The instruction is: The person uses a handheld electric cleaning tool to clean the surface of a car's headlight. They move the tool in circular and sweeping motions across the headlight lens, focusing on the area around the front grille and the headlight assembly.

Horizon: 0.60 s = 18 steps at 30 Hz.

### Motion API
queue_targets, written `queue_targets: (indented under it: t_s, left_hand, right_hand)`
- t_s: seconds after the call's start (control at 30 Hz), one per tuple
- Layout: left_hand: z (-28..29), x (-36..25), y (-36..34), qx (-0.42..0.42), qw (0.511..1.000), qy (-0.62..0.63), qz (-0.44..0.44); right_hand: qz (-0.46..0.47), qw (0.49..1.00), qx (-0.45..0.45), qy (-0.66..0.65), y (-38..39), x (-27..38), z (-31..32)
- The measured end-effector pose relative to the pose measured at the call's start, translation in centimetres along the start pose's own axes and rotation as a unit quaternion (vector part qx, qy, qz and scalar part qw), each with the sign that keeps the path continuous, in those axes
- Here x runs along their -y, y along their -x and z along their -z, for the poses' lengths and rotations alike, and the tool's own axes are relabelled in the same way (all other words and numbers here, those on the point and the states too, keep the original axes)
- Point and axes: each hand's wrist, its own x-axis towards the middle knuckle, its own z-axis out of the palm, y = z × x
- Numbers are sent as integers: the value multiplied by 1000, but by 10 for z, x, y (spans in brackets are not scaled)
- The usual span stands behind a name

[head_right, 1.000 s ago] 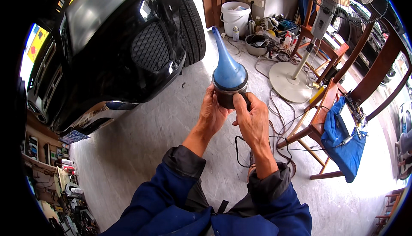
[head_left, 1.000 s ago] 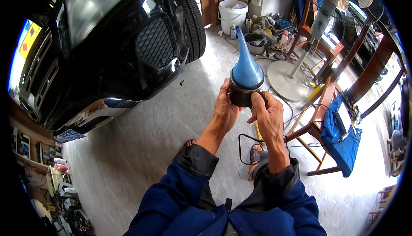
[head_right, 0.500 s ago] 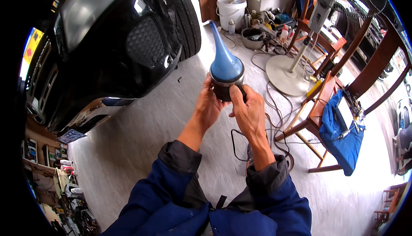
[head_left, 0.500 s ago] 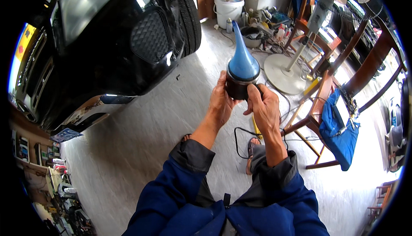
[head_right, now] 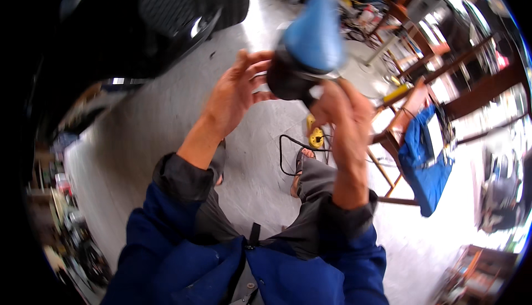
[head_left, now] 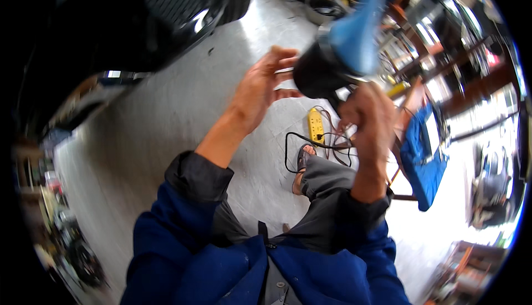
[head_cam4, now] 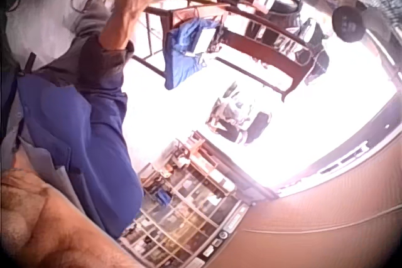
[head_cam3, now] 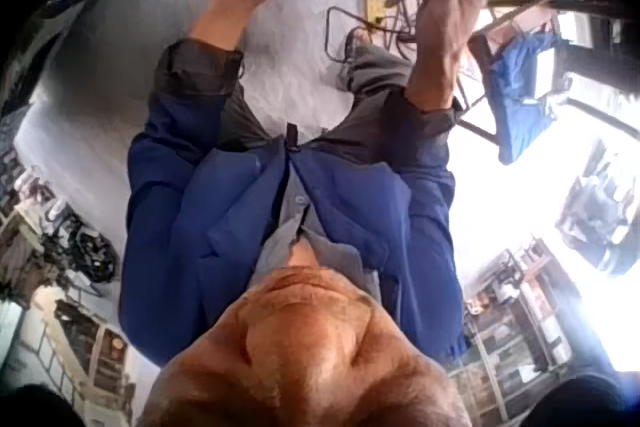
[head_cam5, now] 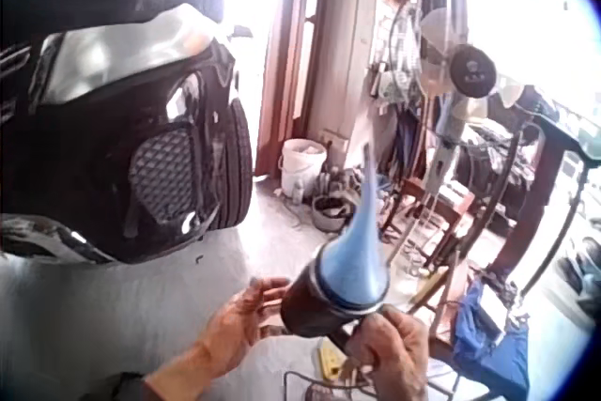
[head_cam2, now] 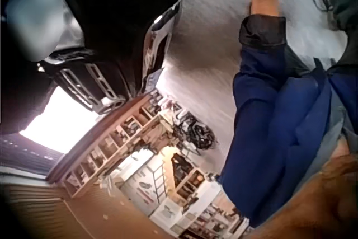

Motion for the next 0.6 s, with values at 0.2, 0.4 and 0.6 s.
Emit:
queue_targets:
  t_s: [0.2,0.4,0.6]
  left_hand:
    - [-3,0,28,55,998,-6,34]
    - [-32,-3,63,201,975,98,-6]
    - [-31,-18,92,306,931,194,-38]
  right_hand:
    - [34,988,114,-95,23,20,31]
    - [60,982,164,-67,41,22,35]
    - [53,981,183,-35,45,15,28]
